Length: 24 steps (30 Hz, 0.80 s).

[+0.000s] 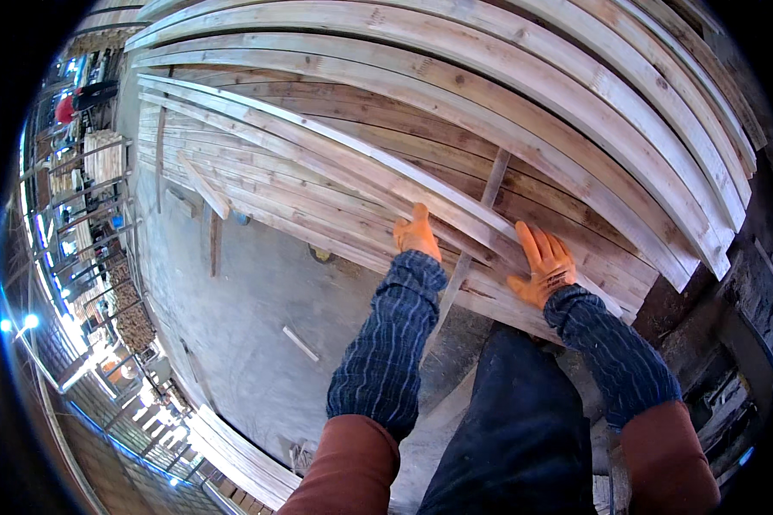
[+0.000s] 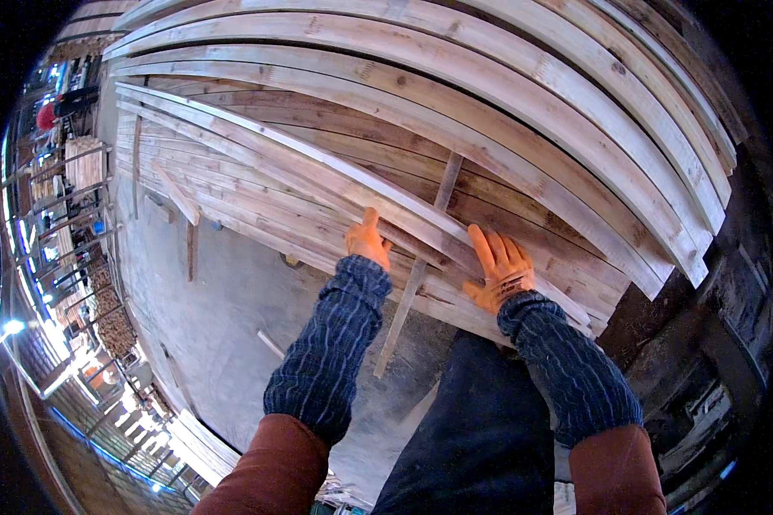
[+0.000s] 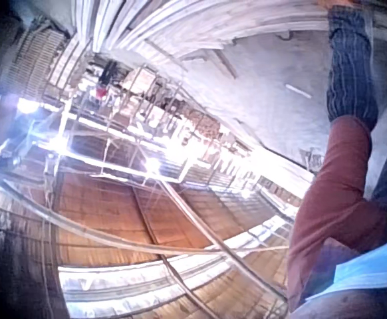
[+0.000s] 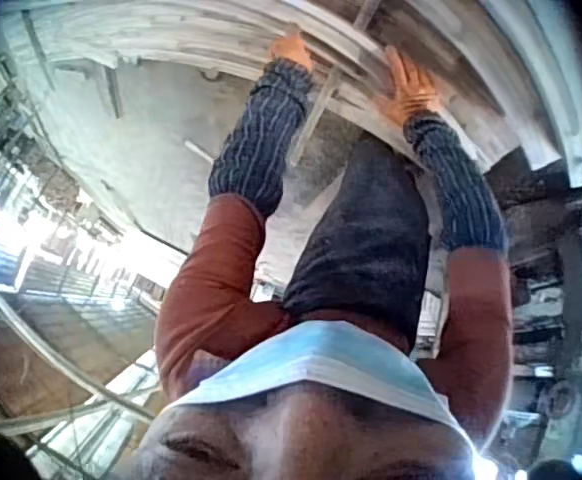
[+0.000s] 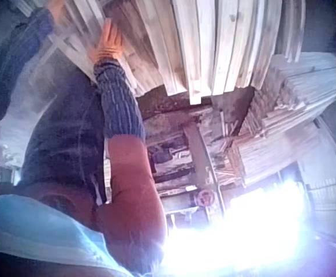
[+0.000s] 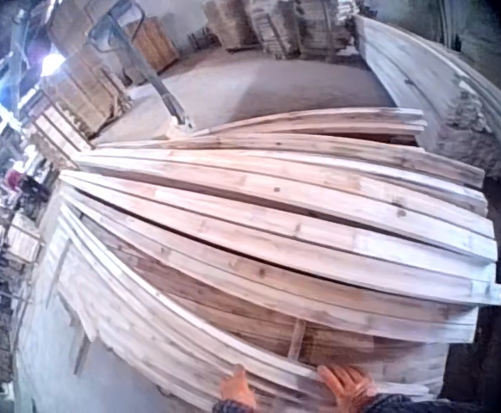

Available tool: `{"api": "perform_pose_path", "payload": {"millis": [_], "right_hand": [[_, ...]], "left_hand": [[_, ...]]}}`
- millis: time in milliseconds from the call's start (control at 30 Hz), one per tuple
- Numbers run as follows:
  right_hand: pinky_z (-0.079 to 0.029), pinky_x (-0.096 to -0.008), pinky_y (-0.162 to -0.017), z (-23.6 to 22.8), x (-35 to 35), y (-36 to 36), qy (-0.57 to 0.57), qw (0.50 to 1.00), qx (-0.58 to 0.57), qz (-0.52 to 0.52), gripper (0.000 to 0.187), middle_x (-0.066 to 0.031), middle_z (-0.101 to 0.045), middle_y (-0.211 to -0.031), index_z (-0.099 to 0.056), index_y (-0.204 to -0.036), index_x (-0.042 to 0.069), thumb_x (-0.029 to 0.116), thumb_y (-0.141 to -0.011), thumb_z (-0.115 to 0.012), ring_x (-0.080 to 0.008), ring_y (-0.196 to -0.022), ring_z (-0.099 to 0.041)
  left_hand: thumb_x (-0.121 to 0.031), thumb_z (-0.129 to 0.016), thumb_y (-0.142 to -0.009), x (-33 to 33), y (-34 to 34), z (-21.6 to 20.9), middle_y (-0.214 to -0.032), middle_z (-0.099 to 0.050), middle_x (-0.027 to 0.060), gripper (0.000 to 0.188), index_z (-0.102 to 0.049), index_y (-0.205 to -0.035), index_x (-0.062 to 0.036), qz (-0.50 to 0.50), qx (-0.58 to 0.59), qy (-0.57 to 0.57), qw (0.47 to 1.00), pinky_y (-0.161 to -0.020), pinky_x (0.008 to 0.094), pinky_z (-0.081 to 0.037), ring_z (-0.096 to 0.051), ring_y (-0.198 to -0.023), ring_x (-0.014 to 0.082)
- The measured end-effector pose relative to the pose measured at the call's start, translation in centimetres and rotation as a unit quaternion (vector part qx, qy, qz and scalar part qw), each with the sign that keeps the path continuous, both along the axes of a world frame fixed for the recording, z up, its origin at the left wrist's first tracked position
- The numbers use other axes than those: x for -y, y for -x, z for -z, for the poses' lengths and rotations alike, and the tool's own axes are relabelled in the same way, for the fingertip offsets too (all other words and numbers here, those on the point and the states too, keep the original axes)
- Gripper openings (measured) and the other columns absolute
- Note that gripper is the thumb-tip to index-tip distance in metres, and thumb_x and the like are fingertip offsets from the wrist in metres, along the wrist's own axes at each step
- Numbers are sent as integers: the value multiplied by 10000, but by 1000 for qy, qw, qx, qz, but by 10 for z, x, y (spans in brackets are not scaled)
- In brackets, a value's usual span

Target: The person picks up wood planks from a large stack and feeds them one at a time into industrial roller machinery.

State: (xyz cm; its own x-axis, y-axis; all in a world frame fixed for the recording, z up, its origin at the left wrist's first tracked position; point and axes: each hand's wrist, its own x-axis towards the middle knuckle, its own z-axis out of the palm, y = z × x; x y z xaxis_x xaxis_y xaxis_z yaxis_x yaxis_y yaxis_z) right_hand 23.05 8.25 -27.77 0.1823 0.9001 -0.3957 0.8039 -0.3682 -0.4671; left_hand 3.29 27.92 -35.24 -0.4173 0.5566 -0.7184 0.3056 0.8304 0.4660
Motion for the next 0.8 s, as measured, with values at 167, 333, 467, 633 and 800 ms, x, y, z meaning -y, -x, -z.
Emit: {"api": "perform_pose_path", "payload": {"millis": [167, 333, 467, 633, 800], "right_hand": [[-475, -524, -1081, 11, 6, -15, 7, 999, -20, -24, 1099, -174, -526, -1460, -140, -1654, 215, 489, -804, -781, -393, -1272, -567], [-489, -516, -1055, 8, -1, -33, 74, 994, -74, -44, 1057, -209, -539, -1433, -132, -1653, 233, 489, -840, -756, -407, -1256, -573], [-474, -509, -1078, 0, 4, -43, 123, 989, -73, -33, 1022, -230, -538, -1432, -136, -1652, 235, 498, -864, -731, -418, -1266, -567], [-447, -514, -1116, -9, 59, -86, 124, 982, -145, -10, 951, -263, -516, -1470, -198, -1642, 223, 489, -882, -704, -450, -1321, -530], [-434, -507, -1134, -13, 86, -88, 178, 964, -194, 38, 883, -263, -467, -1534, -268, -1623, 244, 522, -889, -673, -446, -1356, -511]], "left_hand": [[-148, -674, -968, 1, 26, -2, -1155, -625, 56, 378, -500, -1304, -145, -72, 234, -7, 970, -645, 337, -498, -526, -783, 167], [-74, -695, -939, -9, 19, -1, -1102, -631, 46, 353, -501, -1209, -192, -59, 230, 22, 971, -653, 319, -500, -536, -818, 160], [-133, -762, -894, -19, 10, -2, -1159, -632, 67, 522, -473, -1319, -225, 86, 16, 36, 995, -816, 352, -548, -599, -1054, 203], [-169, -762, -882, -23, -6, -12, -1218, -629, 58, 620, -427, -1398, -245, -69, 141, 6, 988, -869, 458, -544, -599, -1124, 245], [-379, -731, -931, 38, -38, -25, -1360, -547, 83, 640, -392, -1452, -226, -141, 369, -61, 916, -976, 513, -497, -552, -1207, 288]]}}
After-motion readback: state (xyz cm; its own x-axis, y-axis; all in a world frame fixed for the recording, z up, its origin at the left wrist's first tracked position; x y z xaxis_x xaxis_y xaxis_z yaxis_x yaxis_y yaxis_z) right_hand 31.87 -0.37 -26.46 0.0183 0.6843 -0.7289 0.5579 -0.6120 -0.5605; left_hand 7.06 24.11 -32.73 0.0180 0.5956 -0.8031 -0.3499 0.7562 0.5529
